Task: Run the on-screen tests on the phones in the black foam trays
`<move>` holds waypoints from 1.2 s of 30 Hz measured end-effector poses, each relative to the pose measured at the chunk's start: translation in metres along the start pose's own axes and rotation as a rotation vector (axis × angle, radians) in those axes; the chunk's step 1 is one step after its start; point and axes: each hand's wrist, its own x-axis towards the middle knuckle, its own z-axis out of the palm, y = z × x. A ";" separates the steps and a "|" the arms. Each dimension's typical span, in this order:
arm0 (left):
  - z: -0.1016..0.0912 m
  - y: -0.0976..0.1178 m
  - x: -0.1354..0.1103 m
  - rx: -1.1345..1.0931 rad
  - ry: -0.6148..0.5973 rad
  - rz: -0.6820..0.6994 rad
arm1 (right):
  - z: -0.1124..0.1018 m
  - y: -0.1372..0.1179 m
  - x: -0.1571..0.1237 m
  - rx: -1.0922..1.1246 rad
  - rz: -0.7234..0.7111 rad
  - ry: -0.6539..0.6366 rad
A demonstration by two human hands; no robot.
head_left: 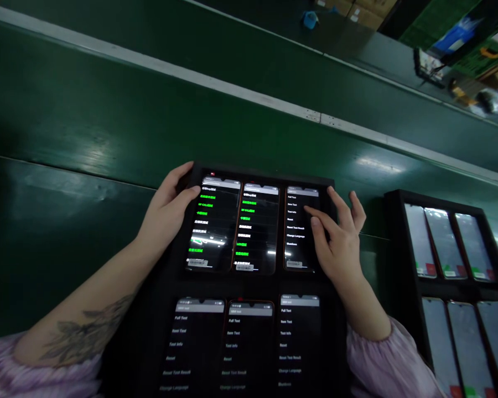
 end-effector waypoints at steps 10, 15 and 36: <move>0.000 -0.003 0.002 -0.003 -0.015 0.042 | -0.002 0.000 0.000 0.006 0.000 0.012; 0.000 -0.004 0.001 -0.003 -0.024 0.054 | -0.001 0.000 0.000 0.009 0.000 -0.003; -0.004 -0.010 0.004 0.022 -0.045 0.086 | -0.008 -0.007 0.003 0.016 -0.262 -0.087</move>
